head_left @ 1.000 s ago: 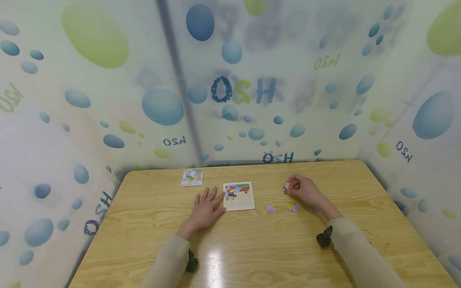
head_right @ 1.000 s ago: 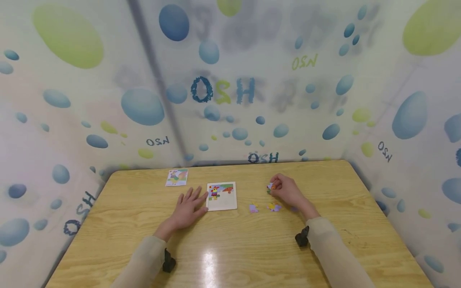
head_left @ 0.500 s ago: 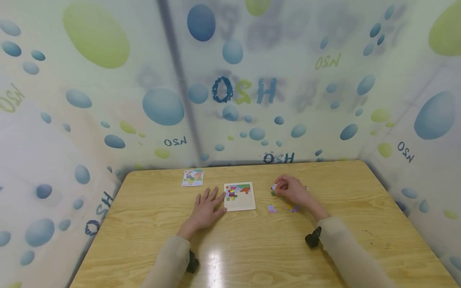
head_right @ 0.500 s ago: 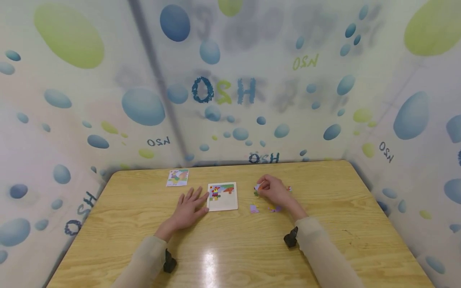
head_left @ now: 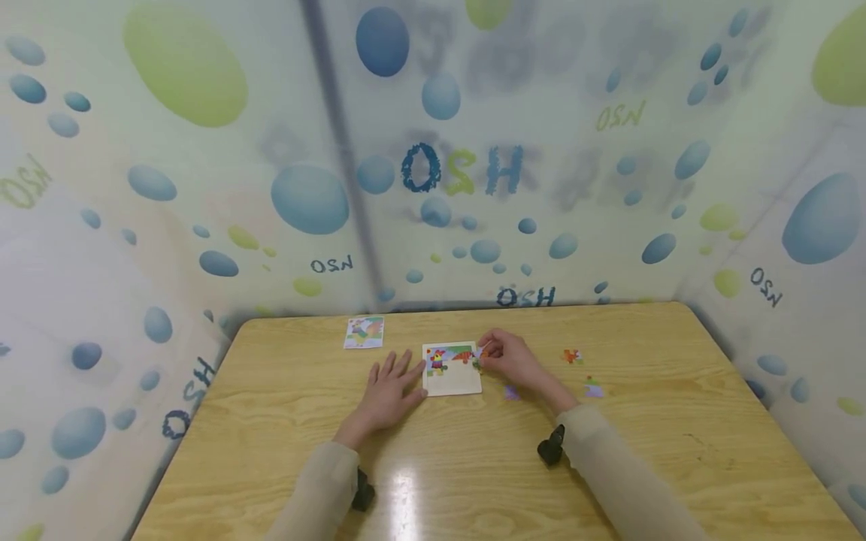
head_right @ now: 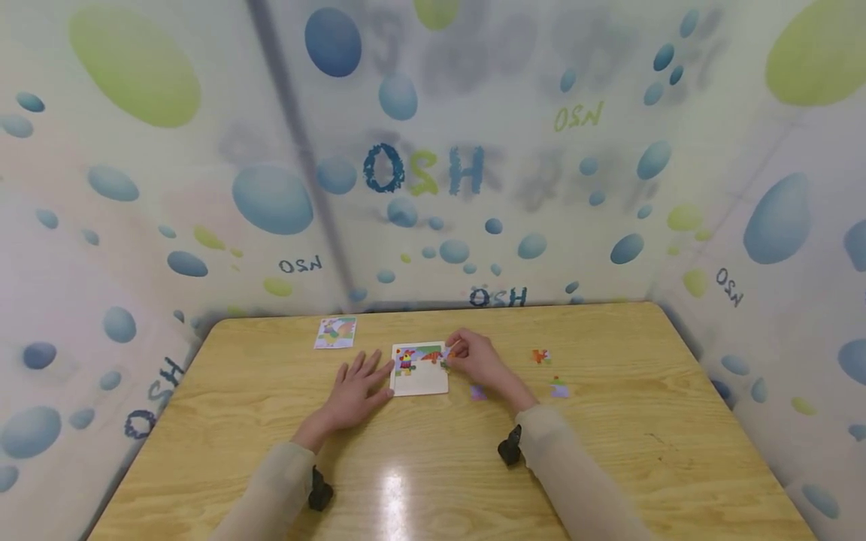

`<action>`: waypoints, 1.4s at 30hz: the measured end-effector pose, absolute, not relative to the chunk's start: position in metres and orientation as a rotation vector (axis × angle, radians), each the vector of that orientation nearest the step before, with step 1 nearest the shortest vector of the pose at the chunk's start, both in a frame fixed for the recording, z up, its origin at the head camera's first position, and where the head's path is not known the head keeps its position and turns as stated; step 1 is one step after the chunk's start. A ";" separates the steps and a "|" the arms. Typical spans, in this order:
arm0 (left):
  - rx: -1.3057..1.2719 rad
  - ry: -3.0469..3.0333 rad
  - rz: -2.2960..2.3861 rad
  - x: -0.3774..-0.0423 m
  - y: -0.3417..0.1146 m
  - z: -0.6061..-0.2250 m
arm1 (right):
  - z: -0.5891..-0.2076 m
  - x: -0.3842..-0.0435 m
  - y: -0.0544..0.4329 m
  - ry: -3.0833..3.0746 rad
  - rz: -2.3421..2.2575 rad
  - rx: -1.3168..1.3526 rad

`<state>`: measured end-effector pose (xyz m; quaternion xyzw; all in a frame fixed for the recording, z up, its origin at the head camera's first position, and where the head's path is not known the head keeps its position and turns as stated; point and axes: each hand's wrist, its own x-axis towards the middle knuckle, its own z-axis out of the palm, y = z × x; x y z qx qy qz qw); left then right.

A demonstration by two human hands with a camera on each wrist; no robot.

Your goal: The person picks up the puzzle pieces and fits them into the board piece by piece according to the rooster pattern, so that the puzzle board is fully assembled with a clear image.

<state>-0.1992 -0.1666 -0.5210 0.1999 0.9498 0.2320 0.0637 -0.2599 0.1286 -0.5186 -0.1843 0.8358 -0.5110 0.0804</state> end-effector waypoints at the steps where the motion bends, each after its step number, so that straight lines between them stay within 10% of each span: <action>1: 0.601 2.868 0.695 -0.199 -0.167 -0.522 | -0.518 -0.260 0.125 2.494 -1.532 -0.550; 42: 0.586 2.873 0.698 -0.202 -0.165 -0.521 | -0.522 -0.268 0.068 2.576 -1.313 -0.459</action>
